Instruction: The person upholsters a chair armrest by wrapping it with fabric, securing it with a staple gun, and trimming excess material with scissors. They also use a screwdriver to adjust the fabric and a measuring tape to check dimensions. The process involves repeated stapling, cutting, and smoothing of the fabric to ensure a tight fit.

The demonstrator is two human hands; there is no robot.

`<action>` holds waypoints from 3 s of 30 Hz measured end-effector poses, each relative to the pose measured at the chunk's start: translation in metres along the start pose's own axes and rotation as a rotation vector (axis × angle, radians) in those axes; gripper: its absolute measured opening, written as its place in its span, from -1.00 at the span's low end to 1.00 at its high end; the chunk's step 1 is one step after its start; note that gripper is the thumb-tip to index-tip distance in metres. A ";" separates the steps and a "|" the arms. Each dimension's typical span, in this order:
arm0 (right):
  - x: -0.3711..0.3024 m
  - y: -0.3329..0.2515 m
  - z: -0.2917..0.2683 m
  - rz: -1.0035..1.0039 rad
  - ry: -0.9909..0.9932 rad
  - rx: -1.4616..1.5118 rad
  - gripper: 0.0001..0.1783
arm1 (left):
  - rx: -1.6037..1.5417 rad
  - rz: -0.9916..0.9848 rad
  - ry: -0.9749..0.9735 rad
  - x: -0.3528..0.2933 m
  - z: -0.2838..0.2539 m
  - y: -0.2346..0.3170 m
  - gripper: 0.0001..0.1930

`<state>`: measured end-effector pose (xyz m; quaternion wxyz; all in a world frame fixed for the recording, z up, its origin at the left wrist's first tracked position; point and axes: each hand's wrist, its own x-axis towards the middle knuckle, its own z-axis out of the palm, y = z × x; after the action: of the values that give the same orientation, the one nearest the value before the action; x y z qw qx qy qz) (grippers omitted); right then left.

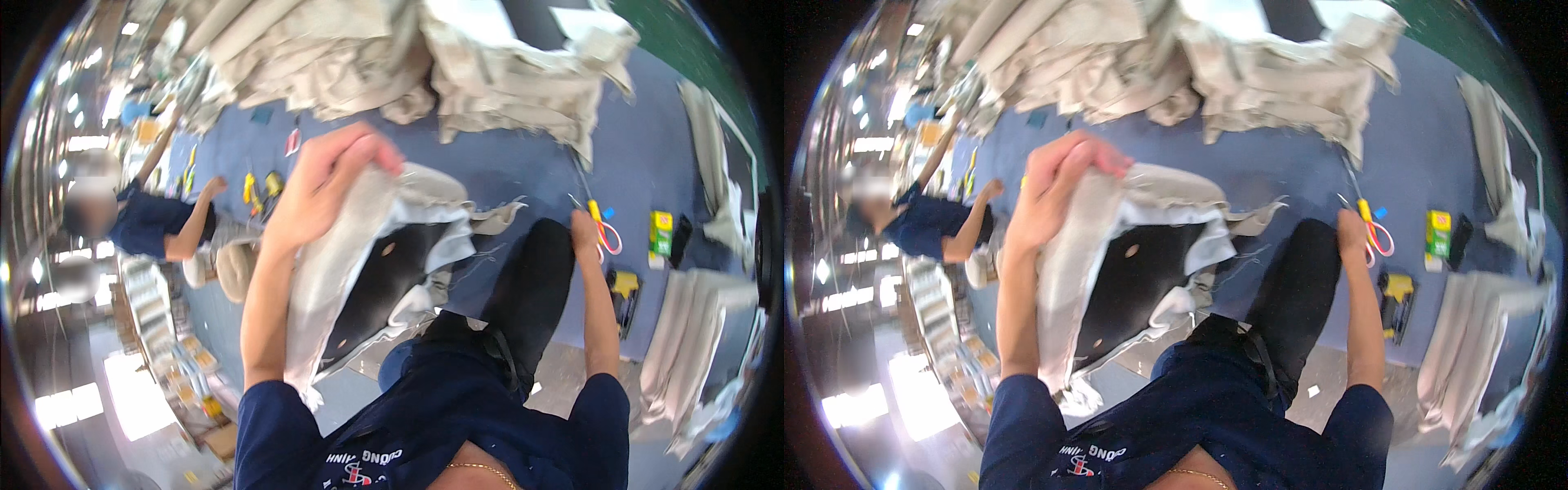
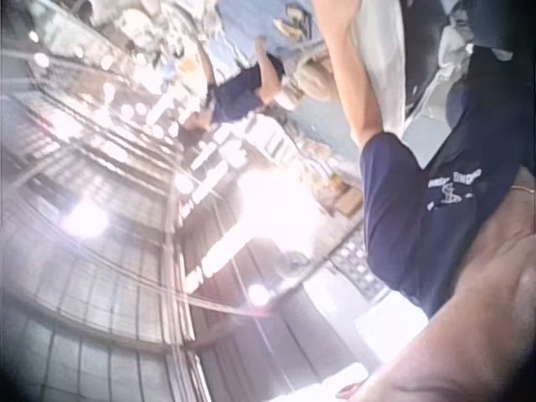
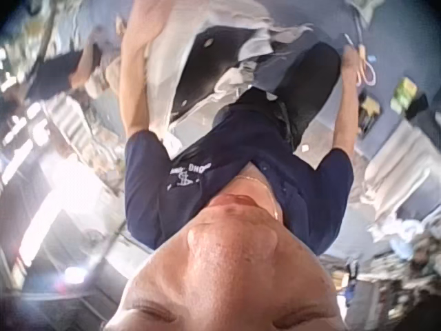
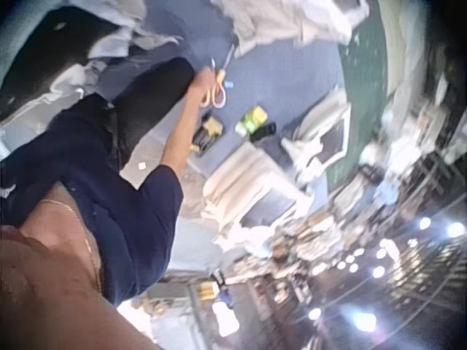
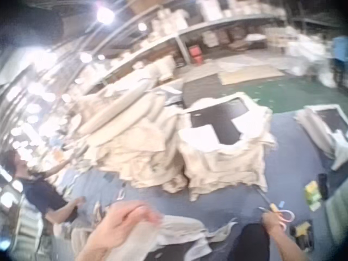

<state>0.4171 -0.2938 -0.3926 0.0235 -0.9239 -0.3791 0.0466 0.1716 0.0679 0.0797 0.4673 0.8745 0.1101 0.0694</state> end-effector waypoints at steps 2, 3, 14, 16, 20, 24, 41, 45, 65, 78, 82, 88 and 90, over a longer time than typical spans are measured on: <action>0.001 0.003 0.011 -0.025 0.138 0.059 -0.87 | -0.080 0.003 0.047 -0.003 -0.007 -0.019 -0.69; -0.004 0.005 0.006 -0.005 0.122 0.094 -0.88 | -0.137 0.017 0.050 -0.005 -0.010 -0.028 -0.70; -0.049 -0.017 -0.214 0.461 0.405 1.940 -0.60 | -0.410 0.048 0.050 -0.043 -0.024 -0.038 -0.85; -0.065 -0.051 -0.231 0.452 0.482 1.775 -0.63 | -0.463 0.116 -0.040 -0.040 -0.018 -0.034 -0.88; -0.084 -0.148 -0.275 0.302 0.303 1.624 -0.63 | -0.506 0.209 -0.161 -0.038 0.002 -0.022 -0.86; -0.099 -0.208 -0.307 0.057 0.415 1.371 -0.70 | -0.477 0.216 -0.189 -0.034 0.023 -0.007 -0.79; -0.134 -0.280 -0.378 0.033 0.486 1.364 -0.88 | -0.407 0.273 -0.126 -0.039 0.050 0.008 -0.73; -0.133 -0.289 -0.383 0.076 0.472 1.344 -0.93 | -0.384 0.251 -0.114 -0.042 0.049 0.009 -0.73; -0.120 -0.319 -0.360 0.100 0.678 1.583 -0.85 | -0.479 0.206 -0.016 -0.051 0.057 0.008 -0.75; -0.126 -0.330 -0.376 0.197 0.547 1.682 -0.76 | -0.494 0.191 0.004 -0.062 0.051 0.007 -0.77; -0.127 -0.325 -0.384 0.172 0.499 1.579 -0.75 | -0.525 0.172 0.028 -0.068 0.053 0.009 -0.77; -0.130 -0.295 -0.408 0.015 0.494 1.067 -0.86 | -0.537 0.236 0.021 -0.074 0.053 0.011 -0.75; -0.132 -0.285 -0.414 0.032 0.433 0.962 -0.80 | -0.621 0.252 0.026 -0.069 0.062 0.009 -0.79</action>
<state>0.1674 -0.1874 0.0510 0.5222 -0.8028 -0.2870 0.0237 0.1201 -0.0046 0.0518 0.6979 0.6960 -0.0194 0.1680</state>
